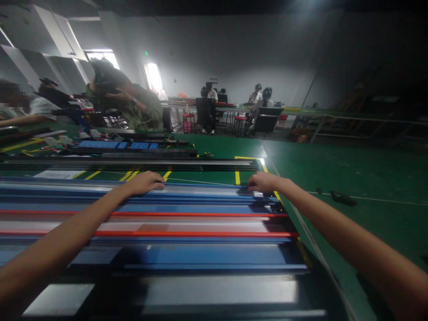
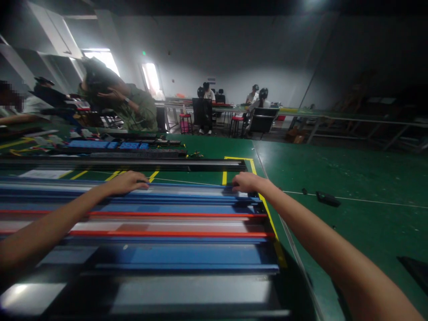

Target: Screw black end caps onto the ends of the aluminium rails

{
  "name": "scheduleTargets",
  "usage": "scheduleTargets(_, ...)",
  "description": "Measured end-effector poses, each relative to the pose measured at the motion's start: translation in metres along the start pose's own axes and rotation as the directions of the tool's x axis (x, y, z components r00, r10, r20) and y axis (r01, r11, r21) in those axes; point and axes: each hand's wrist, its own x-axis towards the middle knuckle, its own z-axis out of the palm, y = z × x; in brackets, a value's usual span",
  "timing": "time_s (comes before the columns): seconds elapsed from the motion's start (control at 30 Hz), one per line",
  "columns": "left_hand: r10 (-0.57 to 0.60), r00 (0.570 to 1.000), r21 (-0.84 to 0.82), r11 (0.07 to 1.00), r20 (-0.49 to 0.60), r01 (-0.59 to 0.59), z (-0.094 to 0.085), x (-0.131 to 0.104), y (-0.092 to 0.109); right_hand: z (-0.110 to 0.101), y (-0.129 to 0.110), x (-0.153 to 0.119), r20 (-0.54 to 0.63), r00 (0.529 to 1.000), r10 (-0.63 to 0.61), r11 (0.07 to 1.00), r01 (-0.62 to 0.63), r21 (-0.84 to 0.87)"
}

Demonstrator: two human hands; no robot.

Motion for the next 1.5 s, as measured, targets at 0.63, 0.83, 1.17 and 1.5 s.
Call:
scheduleTargets(0.63, -0.049, 0.999, 0.092, 0.994, -0.011, 0.050, 0.002, 0.003, 0.000, 0.022, 0.012, 0.006, -0.040, 0.997, 0.066, 0.997, -0.068, -0.034)
scheduleTargets(0.83, -0.100, 0.995, 0.139, 0.985, -0.004, 0.099, -0.001, 0.008, 0.003, 0.021, 0.015, 0.013, -0.060, 0.995, 0.082, 0.996, -0.084, -0.032)
scheduleTargets(1.17, -0.127, 0.991, 0.160, 0.978, -0.030, 0.130, -0.002, 0.018, 0.002, 0.022, 0.020, 0.026, -0.089, 0.985, 0.150, 0.988, -0.151, -0.005)
scheduleTargets(1.5, -0.134, 0.991, 0.176, 0.975, -0.027, 0.137, 0.000, 0.030, -0.005, 0.017, 0.026, 0.018, -0.201, 0.964, 0.177, 0.984, -0.171, 0.046)
